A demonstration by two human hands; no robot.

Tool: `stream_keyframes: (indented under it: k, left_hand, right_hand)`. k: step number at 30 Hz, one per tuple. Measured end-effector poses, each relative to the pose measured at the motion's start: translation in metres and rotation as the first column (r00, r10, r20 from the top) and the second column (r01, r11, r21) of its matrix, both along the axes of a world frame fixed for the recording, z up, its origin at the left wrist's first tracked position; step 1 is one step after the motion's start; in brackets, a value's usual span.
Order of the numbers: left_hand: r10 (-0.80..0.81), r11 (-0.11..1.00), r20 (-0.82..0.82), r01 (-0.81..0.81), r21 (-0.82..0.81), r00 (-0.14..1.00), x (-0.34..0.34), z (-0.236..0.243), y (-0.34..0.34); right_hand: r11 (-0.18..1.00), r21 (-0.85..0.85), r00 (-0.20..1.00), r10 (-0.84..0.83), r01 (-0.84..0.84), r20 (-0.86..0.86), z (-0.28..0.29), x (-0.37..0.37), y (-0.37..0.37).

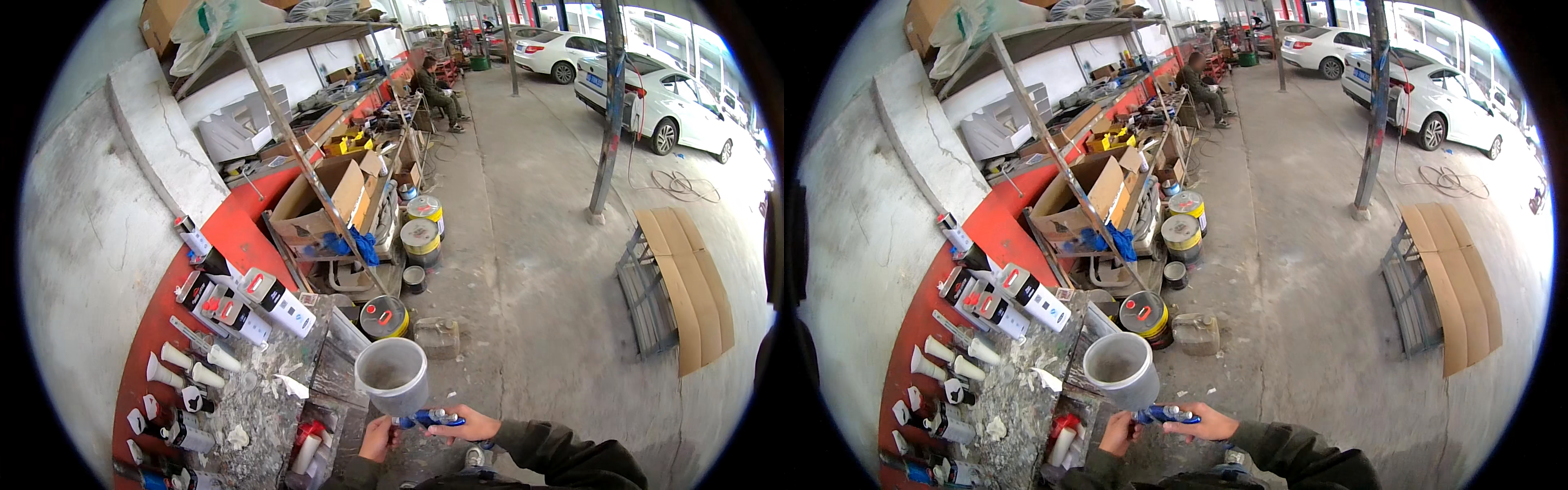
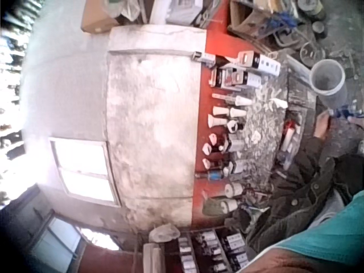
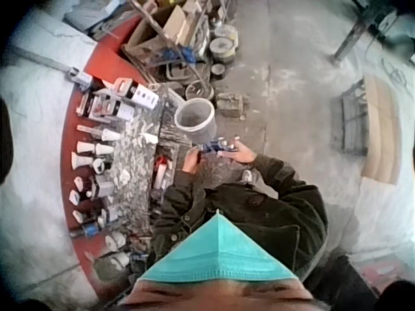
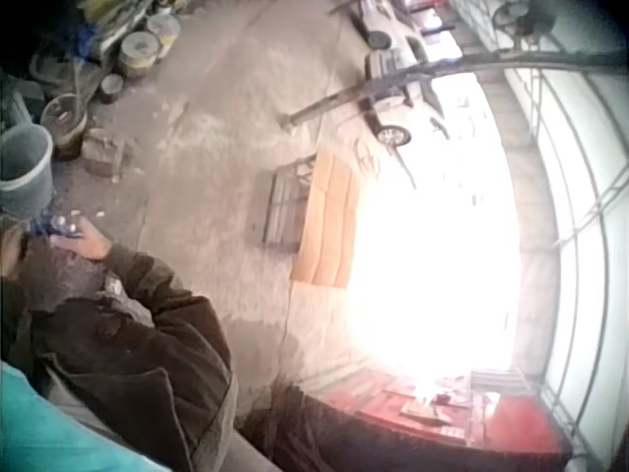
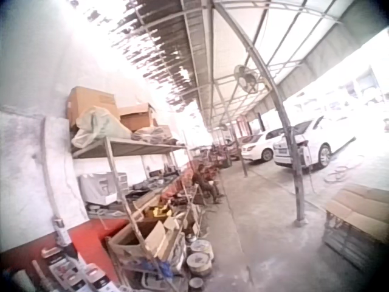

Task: The person walks to a workbench in a garage and picks up a spray gun. They then pour white paint from a can into a small cup, stir it with a metal stick, and pour the mixture into the spray gun's container. The person repeats this process with a second can of paint, stirring and pouring the contents into the spray gun.

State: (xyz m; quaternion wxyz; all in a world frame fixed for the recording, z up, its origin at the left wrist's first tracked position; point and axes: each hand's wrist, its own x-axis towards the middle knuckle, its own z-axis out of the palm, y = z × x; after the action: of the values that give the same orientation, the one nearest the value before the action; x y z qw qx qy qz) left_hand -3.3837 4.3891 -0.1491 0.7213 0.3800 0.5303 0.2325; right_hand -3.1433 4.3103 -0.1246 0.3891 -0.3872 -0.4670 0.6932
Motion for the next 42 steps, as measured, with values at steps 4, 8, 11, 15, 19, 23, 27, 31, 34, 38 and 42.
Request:
stream_keyframes:
  k: [4, 8, 11, 15, 19, 23, 27, 31, 34, 38, 42]
  left_hand:
    - [0.023, 0.991, 0.148, -0.003, -0.134, 0.989, 0.005, -0.019, 0.004]
    - [-0.061, 0.988, 0.148, 0.081, -0.135, 0.987, 0.013, -0.024, 0.009]
    - [-0.053, 0.980, 0.121, 0.075, -0.183, 0.991, 0.017, -0.028, 0.009]
    - [-0.160, 0.959, 0.137, 0.187, -0.214, 0.978, 0.017, -0.033, 0.012]
    - [-0.097, 0.974, 0.133, 0.121, -0.192, 0.986, 0.022, -0.041, 0.008]
    - [0.025, 0.991, 0.105, -0.010, -0.132, 0.994, 0.038, -0.037, -0.003]
    - [0.074, 0.988, 0.185, -0.047, -0.146, 0.980, 0.039, -0.051, -0.002]
    - [0.215, 0.972, 0.237, -0.183, -0.149, 0.948, 0.041, -0.068, -0.008]
    - [0.249, 0.968, 0.256, -0.230, -0.102, 0.934, 0.042, -0.073, -0.014]
    - [0.024, 0.972, -0.040, -0.014, 0.233, 0.999, 0.030, -0.090, -0.001]
    - [0.091, 0.964, -0.115, -0.059, 0.257, 0.989, -0.043, -0.156, -0.013]
  right_hand:
    - [0.999, 0.041, 0.997, -0.037, 0.035, 0.064, 0.000, 0.000, -0.003]
    - [0.997, 0.039, 0.993, -0.064, 0.061, 0.096, -0.011, 0.007, -0.008]
    - [0.996, 0.059, 0.990, -0.073, 0.066, 0.125, -0.016, 0.011, -0.012]
    - [0.997, -0.002, 0.994, -0.083, 0.083, 0.074, -0.031, 0.012, -0.017]
    - [0.990, 0.008, 0.986, -0.139, 0.139, 0.087, -0.037, 0.012, -0.019]
    - [0.986, -0.007, 0.983, -0.168, 0.169, 0.067, -0.028, 0.009, -0.018]
    - [0.986, -0.071, 0.983, -0.158, 0.152, -0.088, -0.036, -0.003, -0.021]
    - [0.987, -0.119, 0.993, -0.112, 0.106, -0.040, -0.032, -0.010, -0.024]
    - [0.981, -0.137, 0.983, -0.150, 0.135, -0.108, -0.043, -0.016, -0.027]
    - [0.955, -0.254, 0.977, -0.184, 0.151, -0.109, -0.048, -0.005, -0.025]
    - [0.918, -0.241, 0.935, -0.258, 0.316, 0.245, -0.073, 0.059, -0.024]
